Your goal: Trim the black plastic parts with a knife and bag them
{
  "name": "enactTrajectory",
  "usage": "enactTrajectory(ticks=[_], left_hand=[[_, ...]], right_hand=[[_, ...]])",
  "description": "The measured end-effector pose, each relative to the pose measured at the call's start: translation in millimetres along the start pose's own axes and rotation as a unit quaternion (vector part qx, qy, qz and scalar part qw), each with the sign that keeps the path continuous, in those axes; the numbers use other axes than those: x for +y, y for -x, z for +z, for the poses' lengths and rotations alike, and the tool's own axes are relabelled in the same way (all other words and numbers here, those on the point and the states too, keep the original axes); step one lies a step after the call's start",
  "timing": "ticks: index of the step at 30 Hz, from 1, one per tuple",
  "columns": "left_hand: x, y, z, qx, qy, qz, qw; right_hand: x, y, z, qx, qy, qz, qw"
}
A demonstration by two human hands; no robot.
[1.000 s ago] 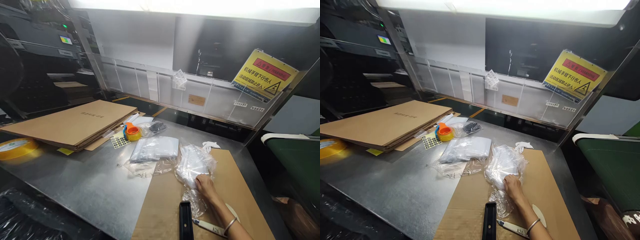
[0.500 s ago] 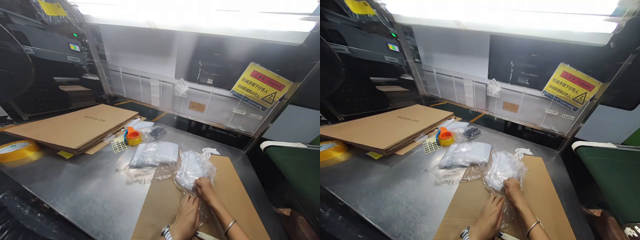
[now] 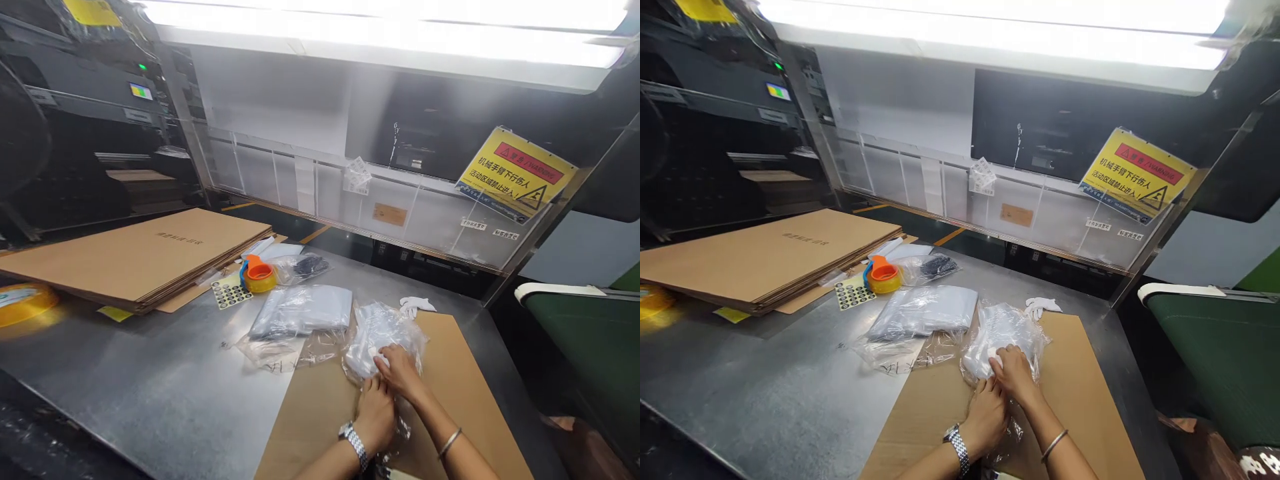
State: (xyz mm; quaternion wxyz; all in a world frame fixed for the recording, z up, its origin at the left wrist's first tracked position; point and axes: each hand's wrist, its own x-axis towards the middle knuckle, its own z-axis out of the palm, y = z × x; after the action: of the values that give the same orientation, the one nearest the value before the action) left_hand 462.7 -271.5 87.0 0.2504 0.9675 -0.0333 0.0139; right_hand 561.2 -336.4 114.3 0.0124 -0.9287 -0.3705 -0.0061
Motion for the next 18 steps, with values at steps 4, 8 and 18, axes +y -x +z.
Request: enactTrajectory(ticks=[4,8,18], left_hand=[[0.2,-0.4,2.7,-0.019,-0.002,0.016,1.0],[-2.1,-0.4,3.9,-0.02,-0.009,0.008,1.0],[-2.6,0.6,2.9,0.006,-0.016,-0.014,1.0]], right_hand=[[-26.6,-14.6,4.8,0.0,0.025,0.026,0.999],[-29.1,-28.7,11.9,-0.024,0.033,0.023,0.999],[1.3,-17.8,17.7,-0.009,-0.01,0.035,0.999]])
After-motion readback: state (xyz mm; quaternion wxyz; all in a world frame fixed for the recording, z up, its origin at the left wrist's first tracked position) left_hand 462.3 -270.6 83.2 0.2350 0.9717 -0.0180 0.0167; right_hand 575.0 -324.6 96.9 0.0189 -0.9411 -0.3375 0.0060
